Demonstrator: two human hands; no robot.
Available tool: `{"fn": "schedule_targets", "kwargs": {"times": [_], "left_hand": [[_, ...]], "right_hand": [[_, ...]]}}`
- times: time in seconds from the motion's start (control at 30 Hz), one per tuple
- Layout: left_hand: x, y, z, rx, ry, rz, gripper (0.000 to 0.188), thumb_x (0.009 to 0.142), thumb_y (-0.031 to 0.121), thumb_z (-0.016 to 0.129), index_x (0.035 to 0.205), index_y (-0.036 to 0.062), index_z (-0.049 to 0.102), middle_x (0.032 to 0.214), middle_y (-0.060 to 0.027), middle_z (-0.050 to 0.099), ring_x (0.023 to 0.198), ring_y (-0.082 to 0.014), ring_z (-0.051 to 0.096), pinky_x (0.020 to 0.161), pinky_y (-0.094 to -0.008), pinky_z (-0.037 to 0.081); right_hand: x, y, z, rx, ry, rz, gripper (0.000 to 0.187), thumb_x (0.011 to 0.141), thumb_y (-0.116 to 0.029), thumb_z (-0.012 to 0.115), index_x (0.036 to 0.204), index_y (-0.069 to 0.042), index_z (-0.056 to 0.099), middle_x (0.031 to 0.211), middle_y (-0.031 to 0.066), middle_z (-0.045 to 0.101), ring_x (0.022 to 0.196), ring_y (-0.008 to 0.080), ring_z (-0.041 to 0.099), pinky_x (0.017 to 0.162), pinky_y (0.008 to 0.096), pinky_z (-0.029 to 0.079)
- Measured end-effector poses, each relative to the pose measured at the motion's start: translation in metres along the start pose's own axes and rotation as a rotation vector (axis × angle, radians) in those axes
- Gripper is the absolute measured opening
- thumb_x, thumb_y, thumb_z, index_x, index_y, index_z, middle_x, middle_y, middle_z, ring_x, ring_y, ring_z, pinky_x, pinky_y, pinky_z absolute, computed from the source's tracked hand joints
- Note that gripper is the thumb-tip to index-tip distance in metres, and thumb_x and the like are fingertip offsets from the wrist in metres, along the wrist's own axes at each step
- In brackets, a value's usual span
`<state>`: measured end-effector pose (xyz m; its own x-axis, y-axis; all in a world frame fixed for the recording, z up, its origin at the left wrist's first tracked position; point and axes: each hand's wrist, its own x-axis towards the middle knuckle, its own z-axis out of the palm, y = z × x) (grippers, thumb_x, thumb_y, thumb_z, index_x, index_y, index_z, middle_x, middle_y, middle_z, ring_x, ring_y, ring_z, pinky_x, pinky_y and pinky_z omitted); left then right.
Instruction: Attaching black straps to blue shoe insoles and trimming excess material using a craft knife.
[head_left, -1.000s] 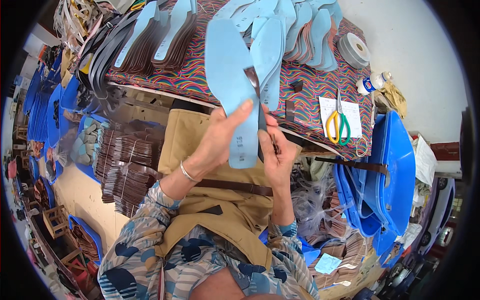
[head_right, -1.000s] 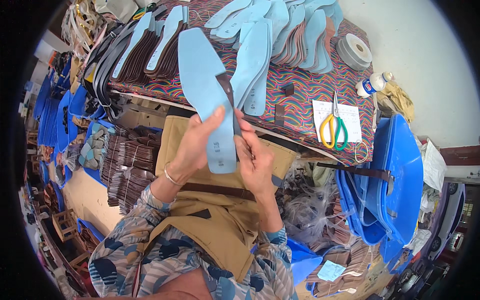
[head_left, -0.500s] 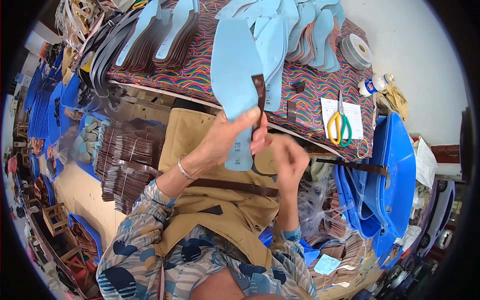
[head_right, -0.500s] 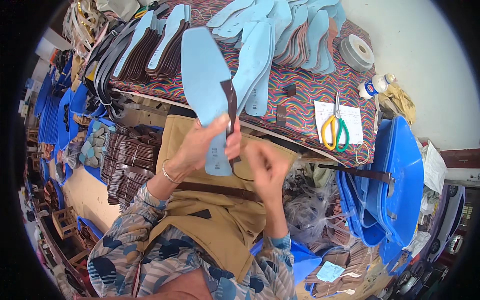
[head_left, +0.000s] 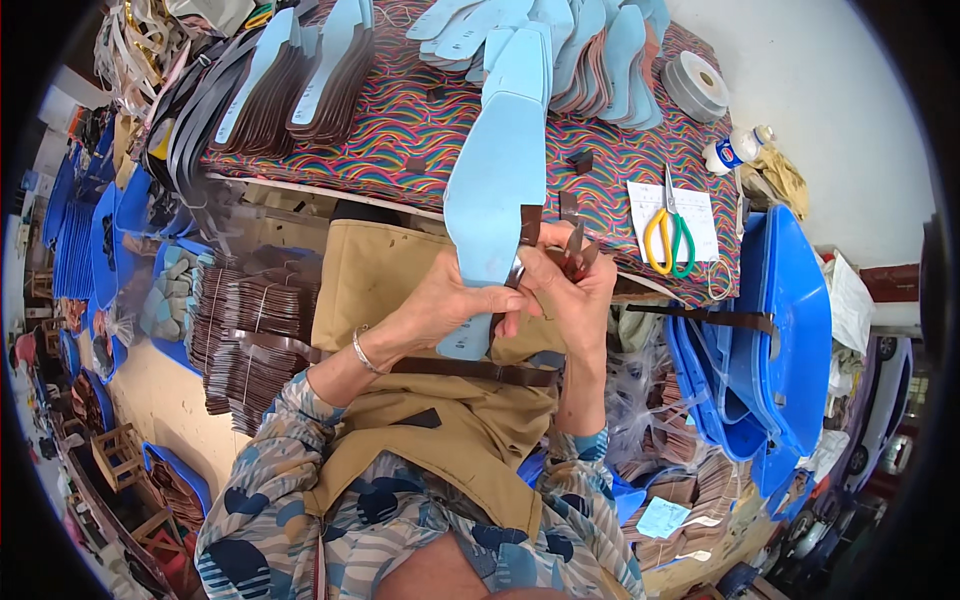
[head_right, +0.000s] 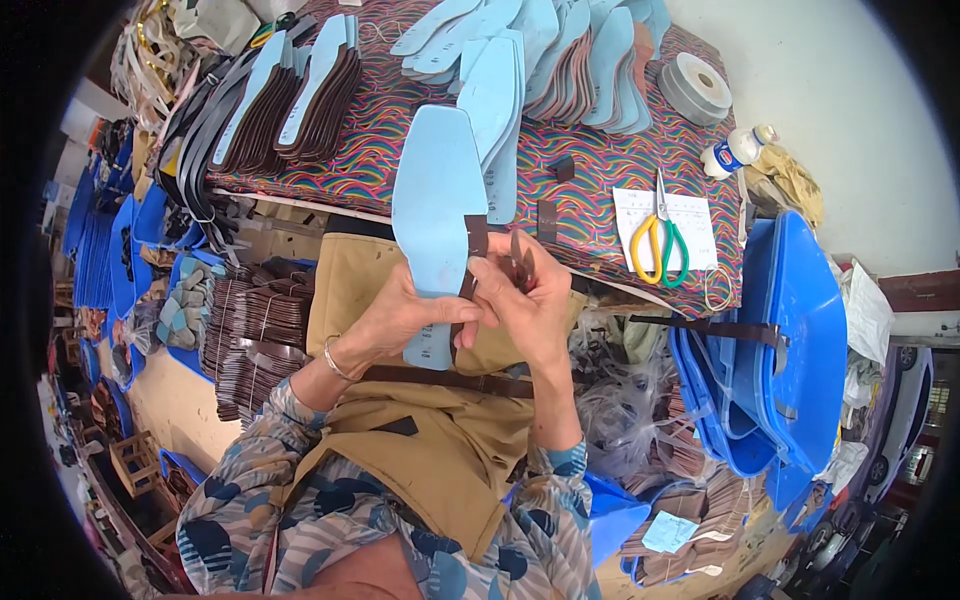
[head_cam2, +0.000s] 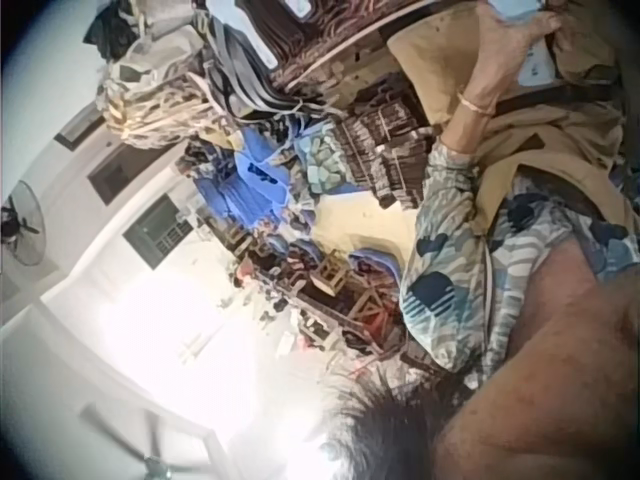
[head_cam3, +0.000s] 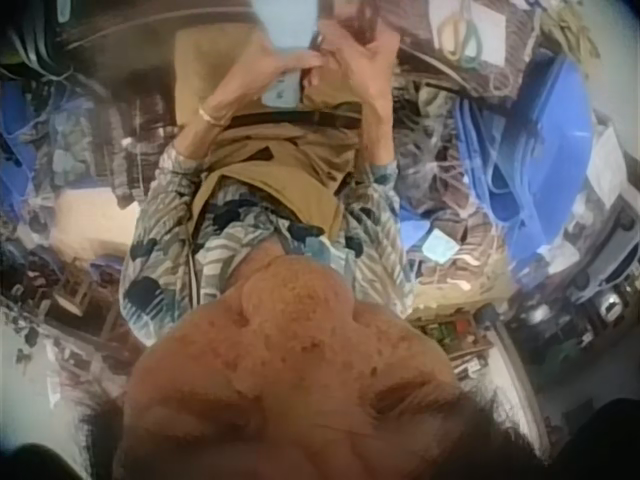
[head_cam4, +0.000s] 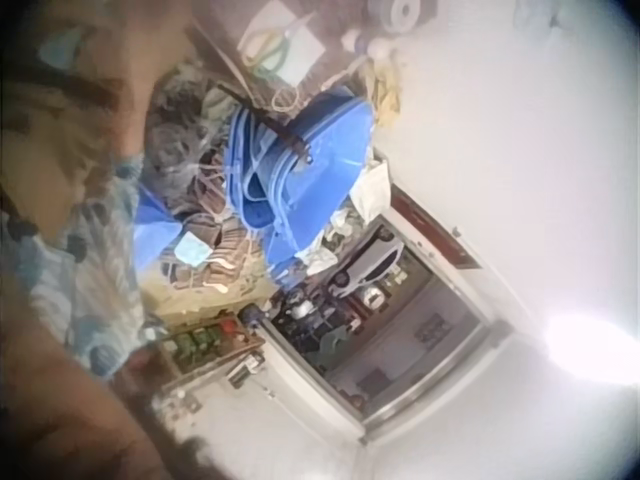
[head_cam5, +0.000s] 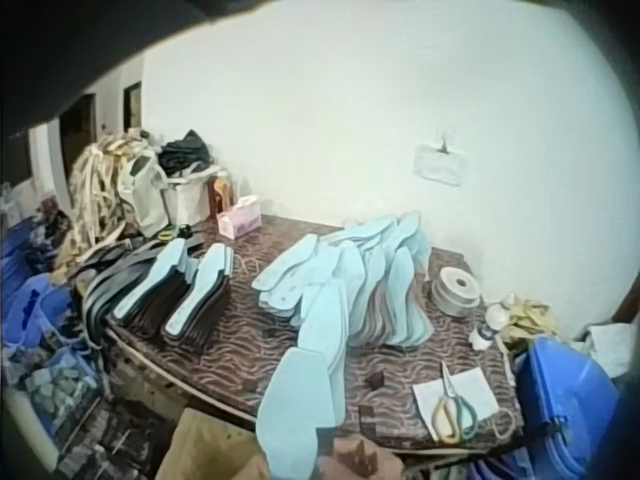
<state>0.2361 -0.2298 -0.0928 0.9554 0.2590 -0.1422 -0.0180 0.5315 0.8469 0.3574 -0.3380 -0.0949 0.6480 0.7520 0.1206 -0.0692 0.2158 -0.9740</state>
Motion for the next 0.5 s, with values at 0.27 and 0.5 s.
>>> {"fn": "schedule_targets", "kwargs": {"times": [0.27,0.5], "left_hand": [[0.004,0.004,-0.009,0.001,-0.116,-0.112,0.018,0.086,0.008,0.069,0.101,-0.0015,0.063,0.080,-0.0133,0.069,0.062,-0.0157,0.065,0.059,-0.0275,0.054],[0.003,0.002,-0.006,0.082,-0.095,-0.144,0.018,0.085,0.009,0.070,0.096,-0.0028,0.064,0.077,-0.0134,0.068,0.063,-0.0176,0.066,0.060,-0.0284,0.054]], "right_hand": [[0.013,-0.007,0.008,-0.041,0.056,-0.052,0.024,0.083,-0.002,0.073,0.069,-0.003,0.053,0.061,-0.0067,0.044,0.055,0.0010,0.032,0.049,0.0215,0.023],[0.019,0.010,0.012,-0.126,0.200,-0.129,0.031,0.087,-0.015,0.070,0.065,-0.007,0.050,0.054,-0.0075,0.037,0.052,0.0012,0.029,0.047,0.0233,0.019]]}}
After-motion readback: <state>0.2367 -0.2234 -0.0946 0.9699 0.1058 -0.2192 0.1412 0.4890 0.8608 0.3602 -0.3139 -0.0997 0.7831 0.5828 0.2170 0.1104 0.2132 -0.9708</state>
